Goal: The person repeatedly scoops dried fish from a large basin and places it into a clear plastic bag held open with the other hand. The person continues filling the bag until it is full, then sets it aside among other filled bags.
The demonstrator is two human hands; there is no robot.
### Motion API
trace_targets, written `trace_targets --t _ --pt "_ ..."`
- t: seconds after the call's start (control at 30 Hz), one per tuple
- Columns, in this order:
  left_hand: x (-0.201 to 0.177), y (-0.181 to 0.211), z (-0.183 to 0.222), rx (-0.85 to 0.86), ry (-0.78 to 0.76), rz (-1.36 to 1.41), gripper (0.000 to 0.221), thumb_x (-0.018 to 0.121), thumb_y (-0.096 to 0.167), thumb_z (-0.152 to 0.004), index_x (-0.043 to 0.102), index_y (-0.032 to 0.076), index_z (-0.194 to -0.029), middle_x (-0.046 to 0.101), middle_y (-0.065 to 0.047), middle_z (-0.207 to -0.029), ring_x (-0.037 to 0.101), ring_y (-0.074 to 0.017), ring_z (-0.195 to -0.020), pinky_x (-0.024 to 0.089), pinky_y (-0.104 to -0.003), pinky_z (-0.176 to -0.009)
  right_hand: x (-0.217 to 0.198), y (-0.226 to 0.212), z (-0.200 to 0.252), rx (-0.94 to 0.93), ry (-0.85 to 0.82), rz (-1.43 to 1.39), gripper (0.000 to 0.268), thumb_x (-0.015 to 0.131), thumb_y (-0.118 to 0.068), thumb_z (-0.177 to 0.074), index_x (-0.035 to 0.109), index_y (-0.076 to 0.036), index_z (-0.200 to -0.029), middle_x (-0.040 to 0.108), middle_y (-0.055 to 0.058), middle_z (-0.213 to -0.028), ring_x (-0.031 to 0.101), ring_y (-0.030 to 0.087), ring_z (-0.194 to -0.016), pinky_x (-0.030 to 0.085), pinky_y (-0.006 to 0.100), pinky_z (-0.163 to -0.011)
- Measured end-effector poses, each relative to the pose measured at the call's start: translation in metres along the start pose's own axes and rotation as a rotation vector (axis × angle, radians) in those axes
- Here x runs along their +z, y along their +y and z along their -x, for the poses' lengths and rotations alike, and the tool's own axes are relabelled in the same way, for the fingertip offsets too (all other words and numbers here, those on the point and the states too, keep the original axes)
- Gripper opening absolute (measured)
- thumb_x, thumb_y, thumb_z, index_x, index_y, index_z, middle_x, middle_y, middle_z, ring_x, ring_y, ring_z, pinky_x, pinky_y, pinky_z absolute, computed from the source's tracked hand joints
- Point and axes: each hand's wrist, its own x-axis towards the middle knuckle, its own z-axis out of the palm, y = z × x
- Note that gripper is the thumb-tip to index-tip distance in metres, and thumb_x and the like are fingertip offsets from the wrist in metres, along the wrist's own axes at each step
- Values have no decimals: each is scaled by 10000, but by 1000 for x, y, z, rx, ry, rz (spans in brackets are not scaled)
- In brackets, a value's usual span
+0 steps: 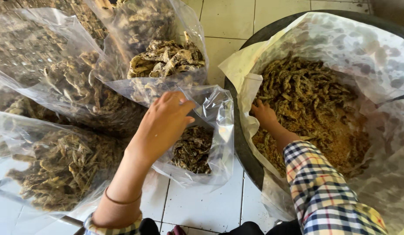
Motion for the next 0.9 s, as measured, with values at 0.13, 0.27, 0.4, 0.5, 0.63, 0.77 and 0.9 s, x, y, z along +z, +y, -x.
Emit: trace_targets --t 0.13,0.27,0.4,0.5,0.63,0.77,0.9 --pt "2 -17 5 7 224 -165 310 767 216 -829 692 86 -1100 542 -224 -1318 461 -427 -1307 438 -553 -1022 1 0 -6 40 89 32 695 599 -89 -950 346 -335 -1549 251 215 -1637 491 553 -1302 603 531 -836" --pt "4 -27 16 -81 230 -134 328 764 217 -852 678 97 -1145 455 -235 -1415 366 -480 -1422 410 -591 -1079 -5 -6 -8 91 -79 -48 673 612 -164 -966 316 -370 -1534 164 199 -1678 506 522 -1273 571 554 -903" --pt "12 -23 36 -168 233 68 394 746 250 -896 663 133 -1263 345 -265 -1508 336 -480 -1414 401 -602 -1083 -19 4 12 -56 -162 115 693 637 -87 -931 404 -381 -1514 208 255 -1685 538 497 -1293 578 506 -949" --pt "23 -17 59 -246 208 142 469 758 230 -887 649 136 -1333 288 -310 -1549 397 -554 -1362 421 -586 -1022 -23 -4 17 -58 -225 131 721 713 -132 -866 439 -398 -1477 232 232 -1671 521 490 -1323 555 499 -1000" --pt "37 -12 74 -586 -65 406 475 730 195 -866 665 218 -1335 417 -203 -1520 672 -360 -968 564 -428 -867 -27 -9 14 57 -244 58 739 748 -203 -867 396 -400 -1487 203 240 -1639 476 541 -1316 552 550 -959" --pt "47 6 78 -549 163 441 500 624 4 -812 718 188 -1267 667 -68 -1359 720 -220 -773 584 -346 -757 -30 -6 18 50 -164 -73 701 730 -131 -869 485 -384 -1475 214 239 -1659 496 523 -1315 544 543 -987" --pt "48 13 86 -576 320 394 611 559 -67 -798 681 184 -1341 646 -60 -1347 697 -218 -754 561 -346 -709 -37 24 33 225 -15 -375 775 845 -88 -719 580 -331 -1406 260 184 -1639 472 453 -1351 486 527 -1059"
